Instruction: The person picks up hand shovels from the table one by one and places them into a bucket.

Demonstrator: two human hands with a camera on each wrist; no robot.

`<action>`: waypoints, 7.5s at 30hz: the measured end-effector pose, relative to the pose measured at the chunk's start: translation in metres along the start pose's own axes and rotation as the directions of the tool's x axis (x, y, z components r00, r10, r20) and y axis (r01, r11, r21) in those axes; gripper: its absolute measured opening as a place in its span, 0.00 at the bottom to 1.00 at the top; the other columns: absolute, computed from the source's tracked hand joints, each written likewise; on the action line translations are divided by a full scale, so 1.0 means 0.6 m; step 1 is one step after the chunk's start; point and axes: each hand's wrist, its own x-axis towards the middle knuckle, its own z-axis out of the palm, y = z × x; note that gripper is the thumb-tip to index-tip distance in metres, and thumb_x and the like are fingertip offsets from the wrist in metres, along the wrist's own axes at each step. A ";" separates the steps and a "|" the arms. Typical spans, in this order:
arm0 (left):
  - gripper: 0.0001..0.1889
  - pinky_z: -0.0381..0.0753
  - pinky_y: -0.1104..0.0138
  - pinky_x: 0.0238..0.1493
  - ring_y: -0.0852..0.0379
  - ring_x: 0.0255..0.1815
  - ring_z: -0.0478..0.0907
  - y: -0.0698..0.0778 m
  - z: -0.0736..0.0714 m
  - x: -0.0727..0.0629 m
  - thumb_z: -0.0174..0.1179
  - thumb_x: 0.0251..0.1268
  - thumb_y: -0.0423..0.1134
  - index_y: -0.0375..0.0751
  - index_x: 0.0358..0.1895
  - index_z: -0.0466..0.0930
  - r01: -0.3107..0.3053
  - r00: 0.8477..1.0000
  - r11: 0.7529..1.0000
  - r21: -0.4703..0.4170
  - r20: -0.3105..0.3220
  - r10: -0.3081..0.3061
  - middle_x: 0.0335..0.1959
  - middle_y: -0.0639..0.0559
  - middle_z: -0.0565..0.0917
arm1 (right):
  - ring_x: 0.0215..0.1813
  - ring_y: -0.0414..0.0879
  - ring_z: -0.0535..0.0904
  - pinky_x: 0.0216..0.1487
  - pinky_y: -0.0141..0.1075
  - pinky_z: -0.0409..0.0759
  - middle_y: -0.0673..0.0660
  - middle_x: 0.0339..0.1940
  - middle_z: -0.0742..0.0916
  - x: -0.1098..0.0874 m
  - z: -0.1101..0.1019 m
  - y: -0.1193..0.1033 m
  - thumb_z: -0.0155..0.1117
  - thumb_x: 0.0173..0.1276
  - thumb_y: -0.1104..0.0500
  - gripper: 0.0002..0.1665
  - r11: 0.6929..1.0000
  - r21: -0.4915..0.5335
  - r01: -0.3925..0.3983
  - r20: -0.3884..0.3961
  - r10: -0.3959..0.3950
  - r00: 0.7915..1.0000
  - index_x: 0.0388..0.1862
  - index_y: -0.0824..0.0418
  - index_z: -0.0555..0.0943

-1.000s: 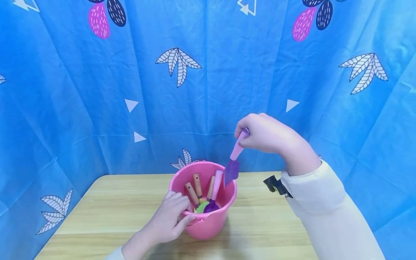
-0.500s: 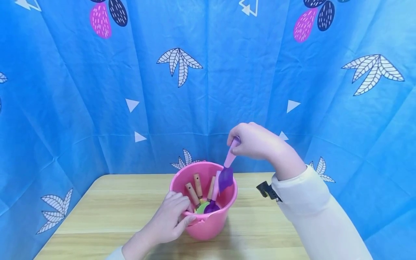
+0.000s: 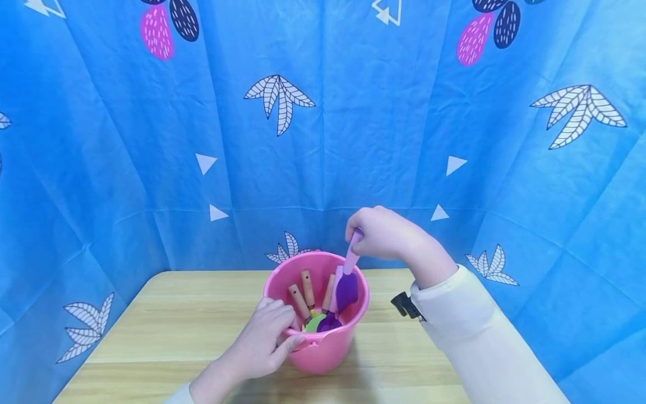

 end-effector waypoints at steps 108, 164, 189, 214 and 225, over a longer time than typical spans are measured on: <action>0.13 0.65 0.63 0.49 0.67 0.36 0.66 0.004 -0.005 -0.002 0.52 0.74 0.57 0.56 0.34 0.73 -0.002 1.000 1.000 0.001 -0.012 0.002 0.28 0.69 0.69 | 0.29 0.44 0.77 0.33 0.36 0.78 0.49 0.25 0.82 0.052 0.180 0.064 0.67 0.56 0.70 0.07 0.997 0.048 -0.052 0.030 0.050 0.998 0.29 0.59 0.85; 0.09 0.64 0.64 0.49 0.67 0.36 0.66 0.001 -0.003 -0.003 0.59 0.71 0.52 0.56 0.34 0.73 -0.019 0.999 1.000 -0.002 -0.037 0.019 0.29 0.69 0.71 | 0.33 0.44 0.79 0.38 0.38 0.82 0.48 0.27 0.82 0.018 0.176 0.073 0.71 0.62 0.68 0.05 0.997 0.061 -0.044 -0.132 0.051 0.990 0.33 0.59 0.84; 0.13 0.65 0.64 0.48 0.67 0.36 0.66 0.004 -0.006 -0.001 0.51 0.75 0.56 0.56 0.33 0.73 -0.014 0.999 1.000 0.008 -0.029 0.014 0.28 0.69 0.70 | 0.33 0.36 0.75 0.38 0.32 0.80 0.40 0.27 0.78 -0.055 0.228 0.058 0.72 0.60 0.66 0.11 0.987 0.067 0.147 -0.248 -0.126 0.961 0.28 0.51 0.81; 0.11 0.66 0.64 0.48 0.68 0.37 0.67 0.004 -0.003 -0.001 0.58 0.71 0.55 0.56 0.35 0.72 0.003 1.000 1.000 0.003 -0.011 -0.003 0.29 0.68 0.71 | 0.39 0.31 0.73 0.46 0.38 0.72 0.31 0.32 0.77 -0.071 0.303 0.063 0.65 0.72 0.55 0.08 0.941 0.005 0.337 -0.399 -0.307 0.864 0.33 0.42 0.80; 0.10 0.66 0.63 0.49 0.67 0.38 0.68 0.002 -0.006 -0.002 0.55 0.73 0.54 0.56 0.35 0.73 -0.019 0.999 1.000 -0.020 -0.028 0.019 0.30 0.68 0.72 | 0.42 0.32 0.73 0.48 0.37 0.72 0.31 0.34 0.78 -0.073 0.328 0.067 0.69 0.68 0.57 0.08 0.922 0.067 0.382 -0.469 -0.309 0.827 0.35 0.41 0.81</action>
